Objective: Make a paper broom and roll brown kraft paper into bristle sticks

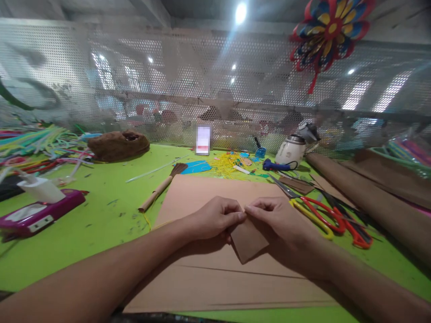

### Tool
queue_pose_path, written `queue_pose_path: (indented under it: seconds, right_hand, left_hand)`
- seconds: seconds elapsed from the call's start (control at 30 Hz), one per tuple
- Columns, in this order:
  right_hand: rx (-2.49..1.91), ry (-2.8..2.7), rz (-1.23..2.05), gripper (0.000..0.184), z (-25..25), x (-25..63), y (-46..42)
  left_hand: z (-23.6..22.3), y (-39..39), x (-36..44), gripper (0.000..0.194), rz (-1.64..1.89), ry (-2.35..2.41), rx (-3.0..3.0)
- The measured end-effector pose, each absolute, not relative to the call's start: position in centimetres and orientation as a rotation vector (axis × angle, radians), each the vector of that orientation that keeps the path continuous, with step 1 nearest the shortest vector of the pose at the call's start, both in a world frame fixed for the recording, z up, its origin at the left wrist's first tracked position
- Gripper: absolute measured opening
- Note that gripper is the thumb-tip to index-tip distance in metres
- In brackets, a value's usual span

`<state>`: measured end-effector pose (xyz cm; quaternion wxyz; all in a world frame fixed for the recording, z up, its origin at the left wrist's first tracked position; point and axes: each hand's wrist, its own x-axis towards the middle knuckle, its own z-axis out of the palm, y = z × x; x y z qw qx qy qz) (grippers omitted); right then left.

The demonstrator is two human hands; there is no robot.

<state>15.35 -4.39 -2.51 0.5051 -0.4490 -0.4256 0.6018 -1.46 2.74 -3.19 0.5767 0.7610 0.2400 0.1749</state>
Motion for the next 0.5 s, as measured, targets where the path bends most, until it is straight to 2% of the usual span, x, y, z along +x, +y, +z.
queue_pose_path:
  seconds: [0.5]
  right_hand:
    - [-1.279, -1.151, 1.259, 0.042, -2.2, 16.7, -3.9]
  left_hand:
    - [-2.4, 2.5, -1.9, 0.031, 0.242, 0.612, 1.718]
